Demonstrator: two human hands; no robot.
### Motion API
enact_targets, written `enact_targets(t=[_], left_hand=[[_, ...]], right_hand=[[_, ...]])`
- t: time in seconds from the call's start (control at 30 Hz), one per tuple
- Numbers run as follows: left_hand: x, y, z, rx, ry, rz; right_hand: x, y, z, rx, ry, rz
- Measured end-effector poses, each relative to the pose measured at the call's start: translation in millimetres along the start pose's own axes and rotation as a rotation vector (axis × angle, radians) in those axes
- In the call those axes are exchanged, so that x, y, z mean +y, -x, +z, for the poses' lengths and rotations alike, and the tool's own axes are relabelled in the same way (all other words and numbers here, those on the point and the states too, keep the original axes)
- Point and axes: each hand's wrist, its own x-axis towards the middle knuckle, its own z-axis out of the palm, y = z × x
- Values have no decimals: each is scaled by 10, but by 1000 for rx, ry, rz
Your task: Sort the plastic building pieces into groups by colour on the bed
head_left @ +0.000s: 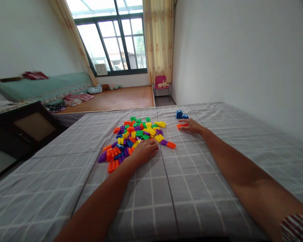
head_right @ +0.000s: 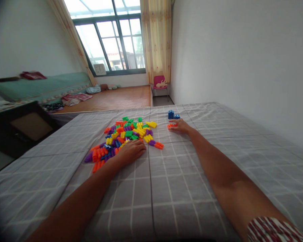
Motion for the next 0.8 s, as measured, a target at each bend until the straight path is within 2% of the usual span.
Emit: enact_targets(t=[0.17, 0.43, 0.57, 0.67, 0.73, 0.8], left_hand=[[14, 1, -5, 7, -4, -8], [41, -14, 24, 17, -44, -45], [56, -14, 25, 13, -53, -83], [10, -3, -43, 14, -16, -96], [-87, 26, -134, 89, 7, -153], [-244, 83, -243, 196, 22, -278]], right_hand=[[18, -4, 136, 26, 13, -26], [42, 9, 132, 85, 55, -31], [-81, -11, 81, 178, 113, -9], [-227, -4, 53, 206, 122, -10], [-365, 7, 64, 231, 98, -15], [-542, 8, 100, 227, 29, -34]])
